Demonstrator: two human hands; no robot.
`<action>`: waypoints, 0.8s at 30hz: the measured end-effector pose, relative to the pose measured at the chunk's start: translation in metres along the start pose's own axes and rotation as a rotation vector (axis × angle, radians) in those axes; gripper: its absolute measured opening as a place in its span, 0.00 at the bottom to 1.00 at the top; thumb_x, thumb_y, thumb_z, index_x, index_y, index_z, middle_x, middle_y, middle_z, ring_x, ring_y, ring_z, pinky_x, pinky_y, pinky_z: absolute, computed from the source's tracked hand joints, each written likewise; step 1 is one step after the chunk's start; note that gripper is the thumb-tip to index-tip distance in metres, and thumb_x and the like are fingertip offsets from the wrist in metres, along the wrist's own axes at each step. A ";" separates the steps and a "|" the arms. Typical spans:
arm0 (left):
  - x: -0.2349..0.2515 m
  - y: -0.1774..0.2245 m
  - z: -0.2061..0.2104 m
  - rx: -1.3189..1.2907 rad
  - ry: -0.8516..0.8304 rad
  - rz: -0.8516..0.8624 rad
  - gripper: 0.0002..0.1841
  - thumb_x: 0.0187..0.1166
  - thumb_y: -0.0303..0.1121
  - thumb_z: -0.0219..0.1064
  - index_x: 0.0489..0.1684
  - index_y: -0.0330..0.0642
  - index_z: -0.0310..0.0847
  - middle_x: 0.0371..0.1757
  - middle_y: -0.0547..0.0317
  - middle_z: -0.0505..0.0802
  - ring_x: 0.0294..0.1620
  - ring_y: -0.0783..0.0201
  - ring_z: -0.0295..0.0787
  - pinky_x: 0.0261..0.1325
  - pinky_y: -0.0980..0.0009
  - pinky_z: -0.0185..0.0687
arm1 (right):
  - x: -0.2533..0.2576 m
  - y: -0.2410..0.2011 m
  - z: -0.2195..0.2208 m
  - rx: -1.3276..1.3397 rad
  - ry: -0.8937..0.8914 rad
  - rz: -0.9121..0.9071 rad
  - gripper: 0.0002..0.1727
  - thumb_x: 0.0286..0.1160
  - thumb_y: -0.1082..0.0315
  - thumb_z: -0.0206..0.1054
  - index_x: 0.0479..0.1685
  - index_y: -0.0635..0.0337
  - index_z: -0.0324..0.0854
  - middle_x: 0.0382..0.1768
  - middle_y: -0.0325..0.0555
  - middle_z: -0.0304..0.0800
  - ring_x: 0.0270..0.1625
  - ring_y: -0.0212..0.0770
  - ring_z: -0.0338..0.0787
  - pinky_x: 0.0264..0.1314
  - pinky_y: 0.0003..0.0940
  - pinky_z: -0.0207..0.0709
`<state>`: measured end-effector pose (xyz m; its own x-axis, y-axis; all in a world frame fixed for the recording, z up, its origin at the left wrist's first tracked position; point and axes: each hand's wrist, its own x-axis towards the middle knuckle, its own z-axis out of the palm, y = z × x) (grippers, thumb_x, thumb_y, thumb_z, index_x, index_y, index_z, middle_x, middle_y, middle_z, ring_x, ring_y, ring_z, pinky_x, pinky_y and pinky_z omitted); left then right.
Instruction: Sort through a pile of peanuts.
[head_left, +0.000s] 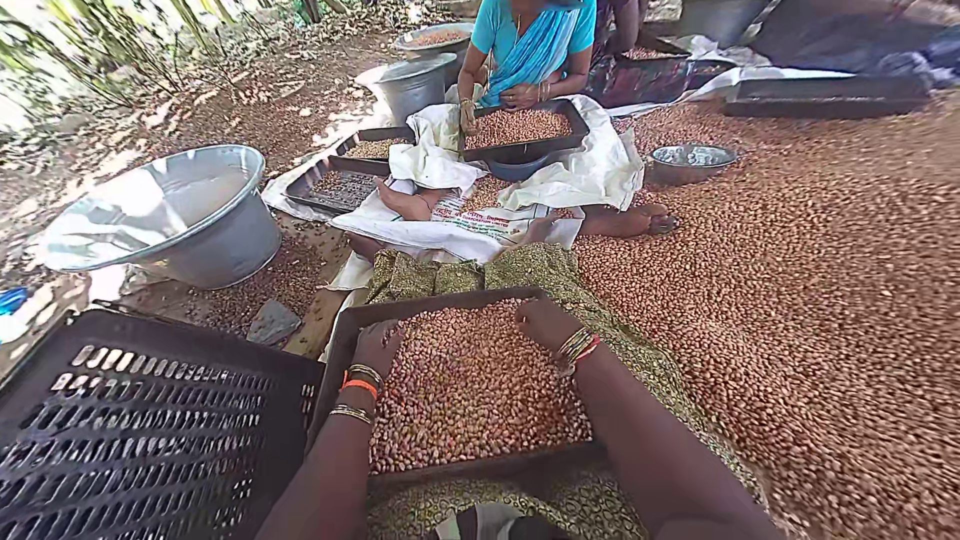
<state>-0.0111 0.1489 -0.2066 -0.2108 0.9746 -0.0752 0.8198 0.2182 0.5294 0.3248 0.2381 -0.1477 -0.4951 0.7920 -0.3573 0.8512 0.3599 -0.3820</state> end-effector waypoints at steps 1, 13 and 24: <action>0.001 -0.001 0.002 -0.002 0.004 0.029 0.22 0.90 0.41 0.60 0.74 0.36 0.81 0.75 0.40 0.85 0.84 0.44 0.73 0.91 0.51 0.54 | -0.008 -0.005 -0.004 -0.018 -0.040 -0.061 0.15 0.86 0.66 0.61 0.58 0.68 0.87 0.59 0.66 0.89 0.67 0.63 0.87 0.73 0.63 0.74; 0.015 -0.002 0.003 0.031 -0.019 0.120 0.20 0.87 0.44 0.64 0.64 0.38 0.88 0.70 0.44 0.88 0.79 0.45 0.77 0.87 0.50 0.61 | 0.008 -0.002 0.012 -0.109 -0.202 -0.174 0.13 0.79 0.73 0.65 0.55 0.63 0.91 0.55 0.62 0.93 0.62 0.63 0.90 0.69 0.66 0.76; 0.018 -0.002 0.007 0.031 -0.008 0.047 0.16 0.87 0.38 0.64 0.56 0.33 0.89 0.67 0.41 0.89 0.77 0.43 0.79 0.84 0.48 0.65 | -0.047 0.001 0.022 -0.023 -0.223 -0.337 0.10 0.77 0.75 0.68 0.50 0.65 0.92 0.50 0.59 0.94 0.57 0.57 0.92 0.69 0.58 0.79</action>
<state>-0.0128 0.1665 -0.2150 -0.1675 0.9842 -0.0580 0.8448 0.1736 0.5062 0.3450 0.1900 -0.1504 -0.7708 0.5019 -0.3924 0.6370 0.5939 -0.4914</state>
